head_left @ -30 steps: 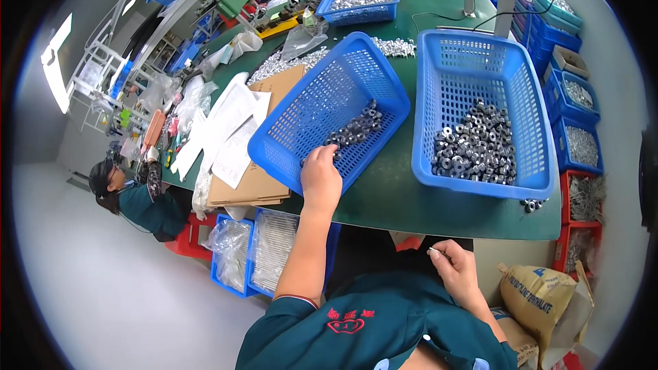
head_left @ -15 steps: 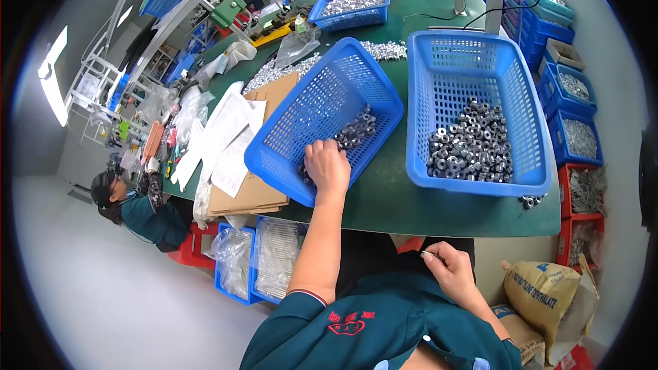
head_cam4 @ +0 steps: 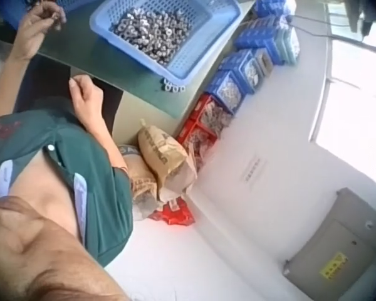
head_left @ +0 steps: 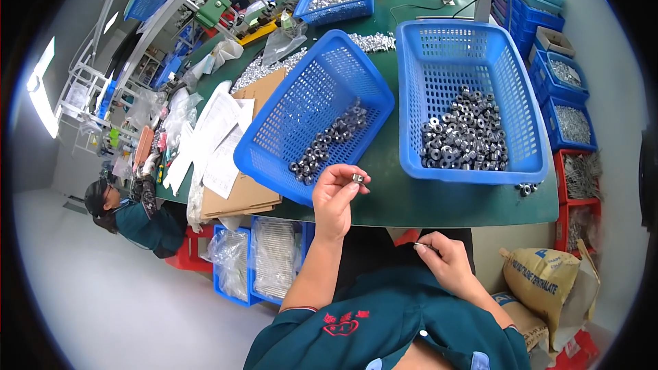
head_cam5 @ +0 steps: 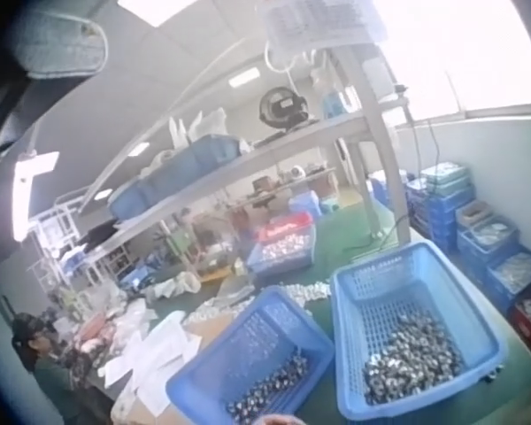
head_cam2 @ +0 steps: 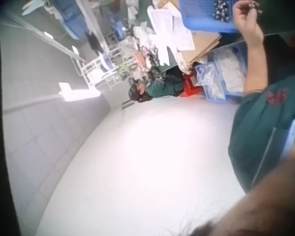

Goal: Manually assembling small metal hardware components at an industrial workstation.

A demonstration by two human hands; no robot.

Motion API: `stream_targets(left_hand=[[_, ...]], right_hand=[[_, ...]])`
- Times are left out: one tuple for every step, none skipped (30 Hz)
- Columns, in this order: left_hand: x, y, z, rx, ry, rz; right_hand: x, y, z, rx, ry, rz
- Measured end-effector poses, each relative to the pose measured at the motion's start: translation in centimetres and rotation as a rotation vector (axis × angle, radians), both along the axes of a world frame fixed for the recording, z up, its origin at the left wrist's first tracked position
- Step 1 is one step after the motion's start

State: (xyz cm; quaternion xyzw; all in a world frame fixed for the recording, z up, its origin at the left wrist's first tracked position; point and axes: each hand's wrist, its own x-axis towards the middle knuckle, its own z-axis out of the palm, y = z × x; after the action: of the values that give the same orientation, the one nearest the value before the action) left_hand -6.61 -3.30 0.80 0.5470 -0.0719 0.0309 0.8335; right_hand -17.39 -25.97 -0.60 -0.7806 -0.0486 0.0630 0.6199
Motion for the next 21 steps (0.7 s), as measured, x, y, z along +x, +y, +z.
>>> stream_targets(left_hand=[[-0.6,-0.2,-0.1,-0.030,0.035,-0.046],[-1.0,-0.4,-0.3,-0.113,0.065,-0.111],[-1.4,-0.5,-0.4,-0.197,0.094,-0.174],[-1.9,-1.0,-0.7,-0.229,0.109,-0.219],[-2.5,-1.3,-0.9,-0.188,0.109,-0.231],[-3.1,-1.7,-1.1,-0.148,0.108,-0.245],[-3.7,-1.9,-1.1,-0.099,0.101,-0.259],[-4.1,-2.1,-1.1,-0.107,0.116,-0.273],[-4.4,-2.2,-1.2,-0.067,0.105,-0.295],[-4.8,-2.4,-1.2,-0.026,0.093,-0.316],[-5.2,-2.5,-1.1,-0.035,0.102,-0.323],[-5.6,-2.5,-1.0,-0.022,0.106,-0.337],[-5.9,-2.6,-0.9,-0.009,0.108,-0.350],[-6.0,-2.6,-0.9,-0.017,0.113,-0.354],[-6.3,-2.5,-0.9,-0.003,0.118,-0.351],[-6.5,-2.4,-0.9,0.011,0.122,-0.348],[-6.6,-2.4,-0.8,0.006,0.124,-0.345],[-6.7,-2.3,-0.6,0.038,0.113,-0.342],[-6.7,-2.3,-0.5,0.070,0.100,-0.339],[-6.9,-2.3,-0.3,0.067,0.102,-0.338],[-6.9,-2.3,-0.2,0.128,0.067,-0.325]], right_hand=[[0.1,0.2,0.1,-0.008,-0.034,0.008],[0.2,0.3,0.2,-0.017,-0.067,0.016],[0.3,0.5,0.6,-0.020,-0.101,0.011],[0.6,0.5,1.0,-0.050,-0.147,0.007],[1.0,0.5,1.4,-0.082,-0.192,0.003],[1.4,0.7,1.9,-0.097,-0.248,0.002],[1.8,0.9,2.2,-0.109,-0.338,-0.011],[2.3,1.1,2.5,-0.123,-0.428,-0.024],[2.6,1.2,3.1,-0.145,-0.460,-0.027],[2.7,1.3,3.3,-0.154,-0.448,-0.034],[2.6,1.5,3.4,-0.164,-0.471,-0.032],[2.7,1.6,3.4,-0.172,-0.496,-0.028],[2.7,1.9,3.1,-0.151,-0.518,-0.040],[2.6,1.9,2.9,-0.158,-0.513,-0.041],[2.5,2.0,2.7,-0.173,-0.538,-0.045],[2.4,2.1,2.7,-0.188,-0.565,-0.050],[2.2,2.0,2.8,-0.192,-0.562,-0.045],[2.1,1.9,3.1,-0.363,-0.623,-0.024],[1.9,1.9,3.2,-0.535,-0.682,-0.002],[1.9,1.8,3.1,-0.537,-0.680,0.000],[2.0,1.8,2.8,-0.507,-0.678,0.016]])
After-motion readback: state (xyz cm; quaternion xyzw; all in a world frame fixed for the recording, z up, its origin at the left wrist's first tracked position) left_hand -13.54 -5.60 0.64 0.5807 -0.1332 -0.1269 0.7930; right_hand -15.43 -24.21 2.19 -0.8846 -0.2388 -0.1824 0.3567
